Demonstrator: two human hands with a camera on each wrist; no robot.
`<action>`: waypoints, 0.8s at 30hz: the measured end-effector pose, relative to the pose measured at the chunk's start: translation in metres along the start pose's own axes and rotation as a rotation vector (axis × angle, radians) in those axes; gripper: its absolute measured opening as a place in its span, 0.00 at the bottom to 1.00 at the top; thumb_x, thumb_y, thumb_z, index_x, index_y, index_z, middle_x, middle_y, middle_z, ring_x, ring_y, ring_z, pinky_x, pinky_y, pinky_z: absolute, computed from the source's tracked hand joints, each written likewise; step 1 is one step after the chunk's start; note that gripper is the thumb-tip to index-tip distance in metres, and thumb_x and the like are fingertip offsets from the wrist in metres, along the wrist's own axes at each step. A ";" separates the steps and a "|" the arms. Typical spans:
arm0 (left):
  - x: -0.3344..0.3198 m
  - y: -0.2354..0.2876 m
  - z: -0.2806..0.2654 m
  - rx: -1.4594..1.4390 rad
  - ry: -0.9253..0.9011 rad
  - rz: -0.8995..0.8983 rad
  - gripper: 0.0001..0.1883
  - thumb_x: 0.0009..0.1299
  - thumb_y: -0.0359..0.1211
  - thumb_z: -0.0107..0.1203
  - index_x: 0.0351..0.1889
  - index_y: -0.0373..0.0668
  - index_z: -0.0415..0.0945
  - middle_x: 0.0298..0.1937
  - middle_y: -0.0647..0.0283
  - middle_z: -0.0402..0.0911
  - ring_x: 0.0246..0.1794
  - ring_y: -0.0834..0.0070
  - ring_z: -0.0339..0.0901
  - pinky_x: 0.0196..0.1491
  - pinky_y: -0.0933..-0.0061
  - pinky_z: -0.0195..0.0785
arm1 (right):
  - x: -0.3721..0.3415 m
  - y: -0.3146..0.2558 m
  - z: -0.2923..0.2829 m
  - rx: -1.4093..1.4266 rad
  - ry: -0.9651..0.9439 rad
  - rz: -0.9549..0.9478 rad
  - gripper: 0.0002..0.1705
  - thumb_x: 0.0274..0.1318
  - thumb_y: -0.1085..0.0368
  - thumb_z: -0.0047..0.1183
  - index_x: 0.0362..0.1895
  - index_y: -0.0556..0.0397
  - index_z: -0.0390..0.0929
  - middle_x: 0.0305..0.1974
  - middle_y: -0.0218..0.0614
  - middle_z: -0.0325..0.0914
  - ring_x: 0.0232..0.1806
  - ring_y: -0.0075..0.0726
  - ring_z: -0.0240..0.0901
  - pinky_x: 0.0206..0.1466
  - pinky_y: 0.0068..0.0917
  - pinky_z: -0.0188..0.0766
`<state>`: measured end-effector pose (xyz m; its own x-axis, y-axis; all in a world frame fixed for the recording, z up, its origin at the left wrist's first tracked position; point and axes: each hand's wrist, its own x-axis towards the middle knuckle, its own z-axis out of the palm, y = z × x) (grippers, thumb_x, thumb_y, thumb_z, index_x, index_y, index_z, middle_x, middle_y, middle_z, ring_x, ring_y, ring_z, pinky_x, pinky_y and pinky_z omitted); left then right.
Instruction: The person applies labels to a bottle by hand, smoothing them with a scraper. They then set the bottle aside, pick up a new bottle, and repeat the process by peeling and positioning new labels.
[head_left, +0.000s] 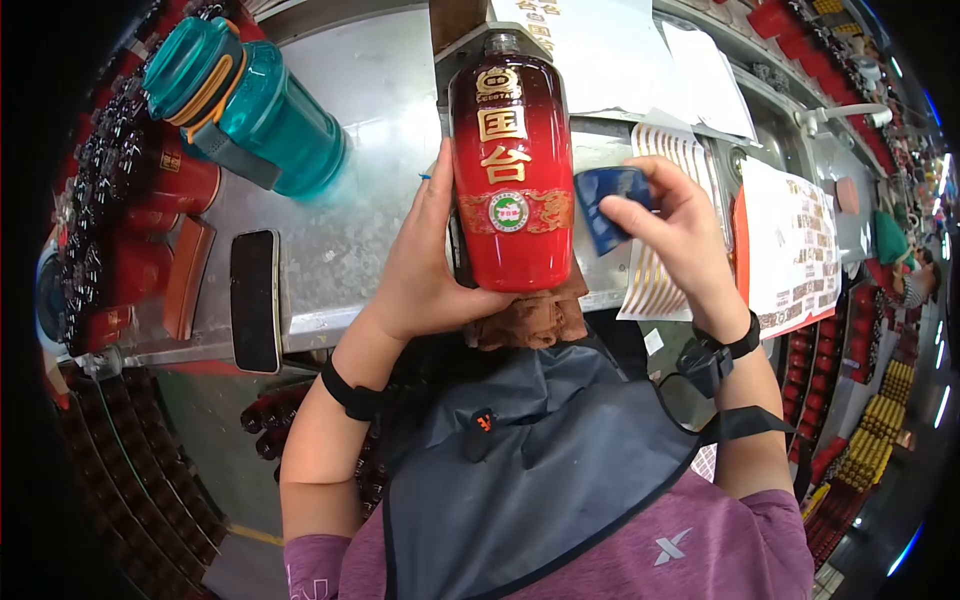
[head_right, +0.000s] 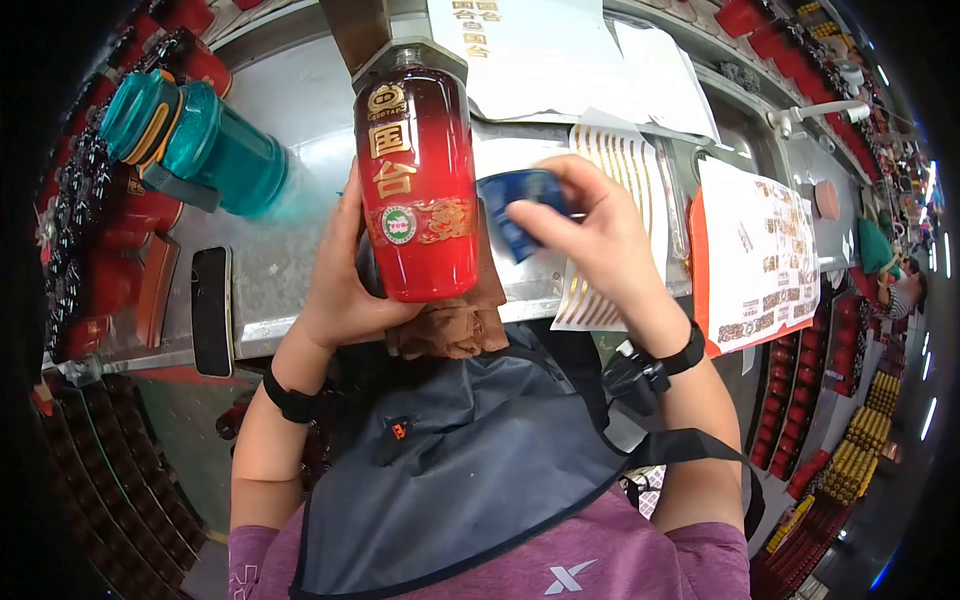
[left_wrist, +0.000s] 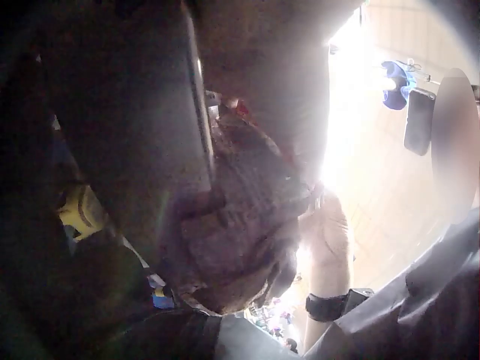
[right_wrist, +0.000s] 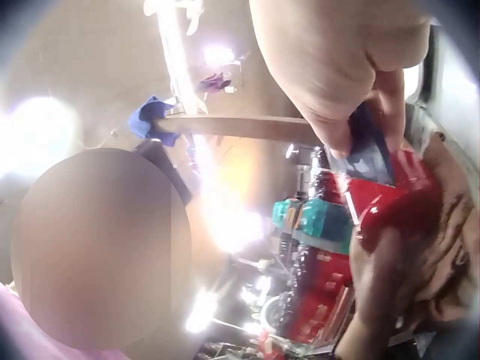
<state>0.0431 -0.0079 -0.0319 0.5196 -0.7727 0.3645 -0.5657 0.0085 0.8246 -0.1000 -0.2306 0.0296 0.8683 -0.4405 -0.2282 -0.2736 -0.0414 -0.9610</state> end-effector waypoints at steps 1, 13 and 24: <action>0.001 0.000 -0.001 0.009 -0.035 -0.025 0.66 0.46 0.42 0.77 0.77 0.29 0.41 0.71 0.41 0.60 0.75 0.47 0.56 0.74 0.57 0.53 | 0.007 0.006 -0.009 -0.104 0.024 -0.030 0.16 0.58 0.68 0.64 0.49 0.59 0.77 0.35 0.28 0.81 0.35 0.17 0.77 0.38 0.17 0.74; 0.011 -0.004 0.003 0.082 -0.161 0.003 0.50 0.45 0.39 0.71 0.71 0.46 0.63 0.71 0.52 0.65 0.80 0.41 0.38 0.79 0.44 0.29 | -0.001 -0.017 -0.007 -0.093 -0.005 -0.168 0.17 0.60 0.66 0.62 0.50 0.60 0.77 0.36 0.27 0.80 0.36 0.17 0.76 0.39 0.17 0.73; 0.005 -0.009 0.003 0.164 -0.290 -0.094 0.44 0.44 0.36 0.69 0.64 0.44 0.70 0.70 0.49 0.65 0.77 0.41 0.47 0.77 0.46 0.36 | -0.003 0.003 -0.003 -0.023 -0.123 -0.222 0.12 0.62 0.69 0.60 0.48 0.58 0.77 0.34 0.22 0.77 0.36 0.14 0.72 0.41 0.15 0.70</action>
<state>0.0488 -0.0140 -0.0394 0.3839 -0.9138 0.1328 -0.6320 -0.1552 0.7593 -0.1050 -0.2322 0.0281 0.9516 -0.3059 -0.0308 -0.0787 -0.1457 -0.9862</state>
